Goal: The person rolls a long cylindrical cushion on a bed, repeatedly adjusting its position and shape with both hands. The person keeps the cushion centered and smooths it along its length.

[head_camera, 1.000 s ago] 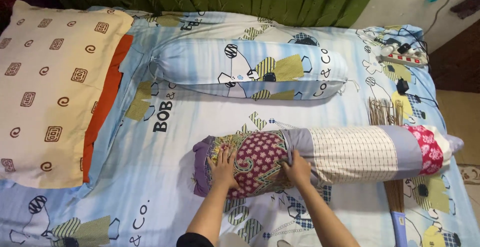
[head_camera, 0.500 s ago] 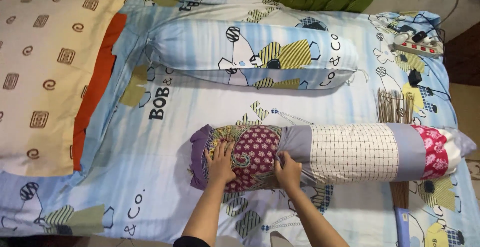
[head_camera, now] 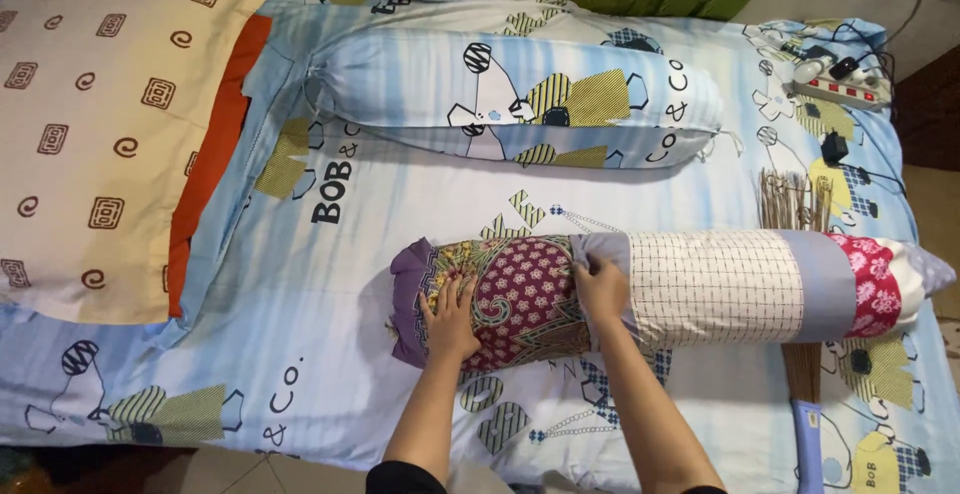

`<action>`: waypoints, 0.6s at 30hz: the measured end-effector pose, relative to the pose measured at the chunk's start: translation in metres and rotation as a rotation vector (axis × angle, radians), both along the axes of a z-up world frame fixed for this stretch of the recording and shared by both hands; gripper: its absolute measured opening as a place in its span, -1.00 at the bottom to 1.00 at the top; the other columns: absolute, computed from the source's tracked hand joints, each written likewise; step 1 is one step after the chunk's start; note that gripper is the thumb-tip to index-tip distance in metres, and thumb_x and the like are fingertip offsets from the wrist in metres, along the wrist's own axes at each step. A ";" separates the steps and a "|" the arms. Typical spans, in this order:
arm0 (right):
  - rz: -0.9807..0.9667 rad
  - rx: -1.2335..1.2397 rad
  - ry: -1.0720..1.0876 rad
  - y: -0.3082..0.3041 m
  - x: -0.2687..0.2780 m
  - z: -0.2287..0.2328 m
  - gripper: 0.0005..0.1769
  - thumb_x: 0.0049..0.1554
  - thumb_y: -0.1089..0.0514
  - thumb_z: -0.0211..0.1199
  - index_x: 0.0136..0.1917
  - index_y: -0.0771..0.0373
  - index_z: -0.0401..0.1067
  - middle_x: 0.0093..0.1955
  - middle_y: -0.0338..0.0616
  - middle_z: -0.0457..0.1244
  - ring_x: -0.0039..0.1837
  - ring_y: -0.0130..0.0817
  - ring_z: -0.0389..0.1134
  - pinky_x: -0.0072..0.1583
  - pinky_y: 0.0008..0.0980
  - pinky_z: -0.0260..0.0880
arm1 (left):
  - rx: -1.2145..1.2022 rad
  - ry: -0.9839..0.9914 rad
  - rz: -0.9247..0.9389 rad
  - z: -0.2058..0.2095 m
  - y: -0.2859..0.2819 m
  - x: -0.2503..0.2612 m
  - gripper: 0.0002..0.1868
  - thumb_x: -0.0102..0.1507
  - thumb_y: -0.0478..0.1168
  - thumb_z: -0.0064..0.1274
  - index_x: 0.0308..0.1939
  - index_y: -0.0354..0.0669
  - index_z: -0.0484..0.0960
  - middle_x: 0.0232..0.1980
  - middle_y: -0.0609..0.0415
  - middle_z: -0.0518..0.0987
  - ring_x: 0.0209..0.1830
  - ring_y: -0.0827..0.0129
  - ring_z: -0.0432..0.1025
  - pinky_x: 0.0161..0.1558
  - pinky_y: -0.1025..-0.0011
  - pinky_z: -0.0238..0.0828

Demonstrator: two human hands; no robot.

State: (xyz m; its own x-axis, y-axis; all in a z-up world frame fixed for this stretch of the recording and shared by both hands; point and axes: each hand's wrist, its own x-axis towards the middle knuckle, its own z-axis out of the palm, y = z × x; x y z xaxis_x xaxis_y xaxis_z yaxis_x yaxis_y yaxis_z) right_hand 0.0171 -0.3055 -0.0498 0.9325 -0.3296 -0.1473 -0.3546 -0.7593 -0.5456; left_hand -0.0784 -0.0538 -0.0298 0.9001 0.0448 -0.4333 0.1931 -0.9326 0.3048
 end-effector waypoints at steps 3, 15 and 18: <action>0.058 -0.157 0.096 0.028 -0.006 -0.030 -0.70 0.14 -0.07 0.25 0.02 0.09 0.64 -0.11 0.01 0.46 0.06 0.07 0.50 0.10 -0.01 0.51 | -0.020 -0.020 0.004 -0.010 0.003 -0.001 0.22 0.08 -0.35 0.28 0.64 0.31 -0.18 0.66 0.07 -0.07 0.70 0.16 -0.30 0.52 -0.34 -0.62; 0.172 -0.274 0.141 0.022 -0.015 0.003 -0.58 0.22 -0.06 0.20 0.25 0.18 0.51 0.11 0.09 0.41 0.20 0.08 0.45 0.22 0.04 0.46 | -0.057 -0.007 -0.131 -0.010 0.015 0.004 0.24 0.07 -0.26 0.32 0.64 0.23 -0.21 0.61 0.00 -0.08 0.67 0.06 -0.29 0.49 -0.42 -0.51; 0.041 -0.179 0.079 0.033 -0.013 0.073 -0.52 0.15 -0.04 0.33 0.27 0.22 0.48 0.08 0.14 0.40 0.22 0.17 0.42 0.21 0.12 0.43 | -0.087 -0.001 -0.154 -0.009 0.020 0.006 0.25 0.06 -0.23 0.34 0.64 0.20 -0.20 0.60 -0.02 -0.06 0.68 0.04 -0.30 0.47 -0.43 -0.52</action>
